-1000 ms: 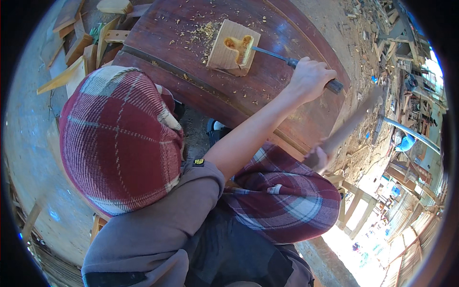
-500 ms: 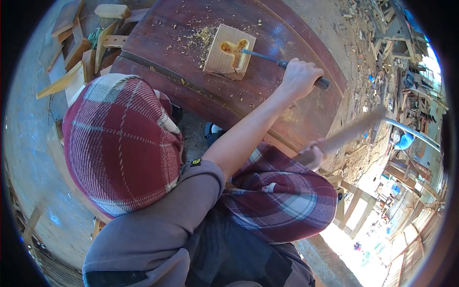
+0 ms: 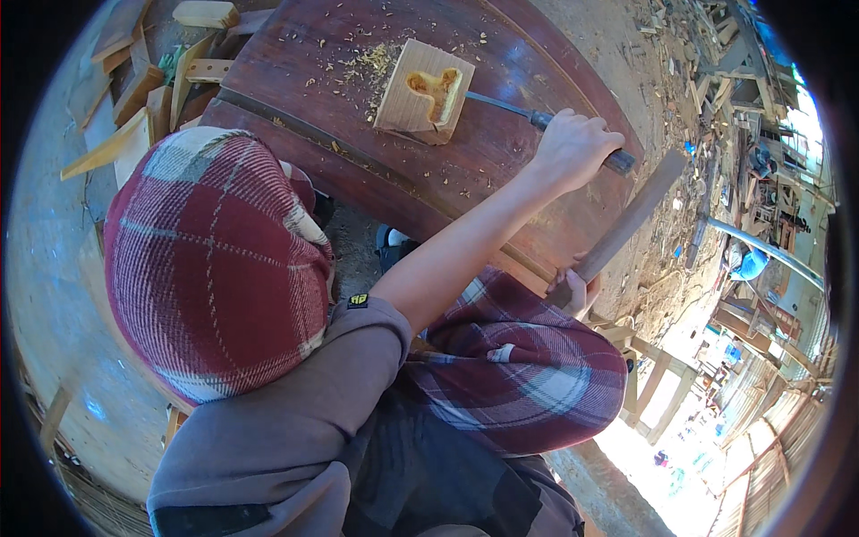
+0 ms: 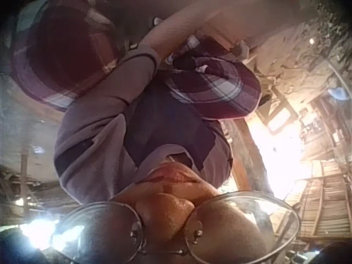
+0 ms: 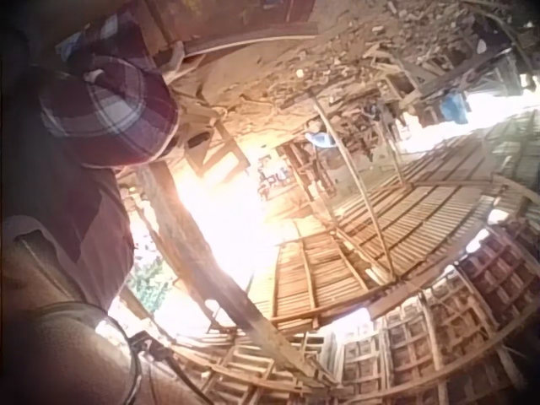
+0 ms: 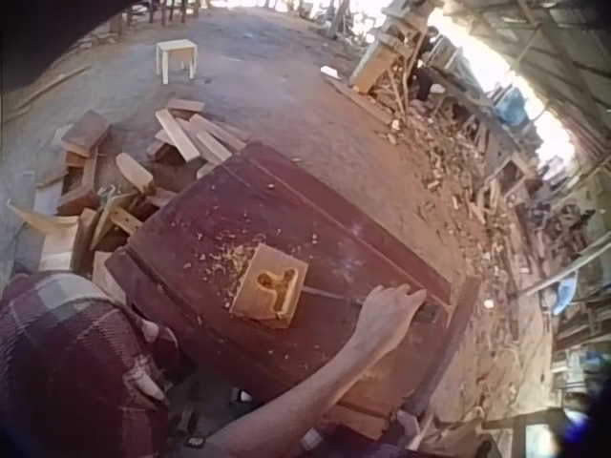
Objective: Chisel a recessed shape into a small wooden block using a chisel and mallet.
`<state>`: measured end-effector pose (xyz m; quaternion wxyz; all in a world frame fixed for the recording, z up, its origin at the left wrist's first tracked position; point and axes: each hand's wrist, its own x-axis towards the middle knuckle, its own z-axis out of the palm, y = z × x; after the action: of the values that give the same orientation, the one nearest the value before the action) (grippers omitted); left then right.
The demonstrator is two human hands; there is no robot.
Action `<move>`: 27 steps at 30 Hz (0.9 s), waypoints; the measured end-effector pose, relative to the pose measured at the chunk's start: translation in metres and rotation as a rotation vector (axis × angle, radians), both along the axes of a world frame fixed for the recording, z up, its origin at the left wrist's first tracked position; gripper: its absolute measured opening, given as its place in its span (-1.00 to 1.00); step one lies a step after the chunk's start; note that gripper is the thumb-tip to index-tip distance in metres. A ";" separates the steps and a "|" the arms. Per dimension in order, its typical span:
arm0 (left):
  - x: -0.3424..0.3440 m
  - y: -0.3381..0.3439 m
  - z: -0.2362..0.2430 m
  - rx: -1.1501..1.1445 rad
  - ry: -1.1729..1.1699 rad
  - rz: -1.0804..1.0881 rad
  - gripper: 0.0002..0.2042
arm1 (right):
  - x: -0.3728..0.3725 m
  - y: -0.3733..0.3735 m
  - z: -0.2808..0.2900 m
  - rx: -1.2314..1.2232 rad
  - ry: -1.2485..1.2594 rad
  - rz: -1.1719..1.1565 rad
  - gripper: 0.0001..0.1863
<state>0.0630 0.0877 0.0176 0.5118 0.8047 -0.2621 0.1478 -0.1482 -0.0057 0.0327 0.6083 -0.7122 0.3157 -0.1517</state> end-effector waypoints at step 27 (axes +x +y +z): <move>0.006 0.011 0.004 -0.017 0.010 -0.056 -0.81 | -0.049 -0.115 -0.029 -0.171 0.030 0.132 -0.55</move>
<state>0.0694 0.0989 0.0218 0.5237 0.7935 -0.2808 0.1314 -0.1976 -0.1209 0.0036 0.5492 -0.7830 0.2629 -0.1271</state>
